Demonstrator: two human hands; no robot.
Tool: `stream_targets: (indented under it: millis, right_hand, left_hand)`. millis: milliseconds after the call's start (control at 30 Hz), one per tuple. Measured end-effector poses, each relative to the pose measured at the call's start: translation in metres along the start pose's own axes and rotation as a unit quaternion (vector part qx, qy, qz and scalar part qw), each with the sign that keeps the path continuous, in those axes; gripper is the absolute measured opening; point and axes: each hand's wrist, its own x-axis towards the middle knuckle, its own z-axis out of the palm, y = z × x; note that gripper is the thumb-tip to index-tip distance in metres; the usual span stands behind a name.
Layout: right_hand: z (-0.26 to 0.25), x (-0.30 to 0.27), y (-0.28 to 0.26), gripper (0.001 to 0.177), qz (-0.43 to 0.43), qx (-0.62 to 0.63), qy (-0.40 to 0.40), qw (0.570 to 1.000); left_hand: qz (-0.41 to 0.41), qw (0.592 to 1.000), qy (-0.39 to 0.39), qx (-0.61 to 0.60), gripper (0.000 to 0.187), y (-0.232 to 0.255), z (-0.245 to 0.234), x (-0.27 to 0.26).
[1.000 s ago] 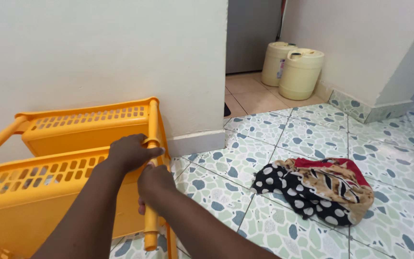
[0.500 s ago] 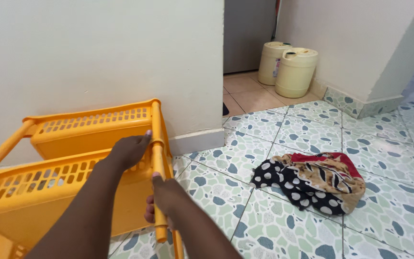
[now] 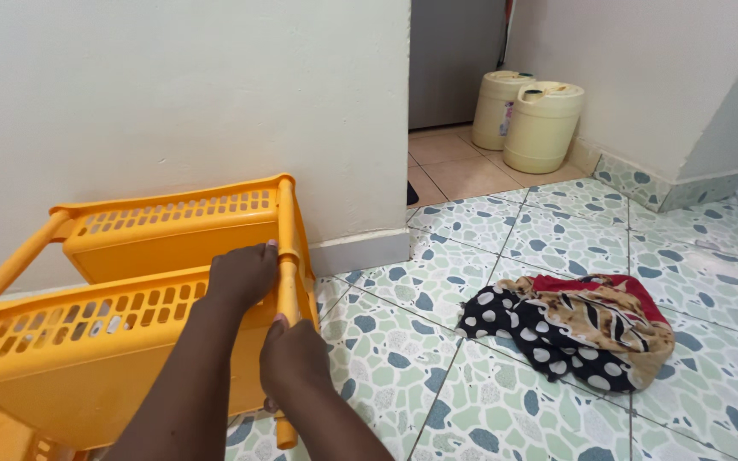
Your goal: The person assembles a yellow plastic basket by hand. They attach the side panels to the base, then insert the handle bars into the side slots, and finally place the top tray onto the frame.
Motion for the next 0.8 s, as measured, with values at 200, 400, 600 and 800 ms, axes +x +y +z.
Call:
stream_targets:
  millis: [200,400,600,800]
  right_hand:
    - [-0.017,0.02,0.003,0.049,0.047,0.094,-0.091,0.99]
    - [-0.038,0.039,0.014,0.036,0.083,0.239,-0.218,0.943]
    - [-0.044,0.041,0.027,0.035,0.094,0.325,-0.284,0.897]
    - [-0.045,0.037,0.026,0.037,0.114,0.351,-0.287,0.884]
  left_hand:
    - [-0.009,1.0,0.015,-0.008,0.06,0.003,-0.003,-0.005]
    - [-0.016,1.0,-0.001,-0.011,0.059,-0.001,-0.003,-0.001]
    - [-0.022,1.0,-0.01,-0.008,0.059,-0.002,-0.002,-0.001]
    - [-0.019,1.0,-0.012,-0.021,0.059,-0.005,0.001,0.004]
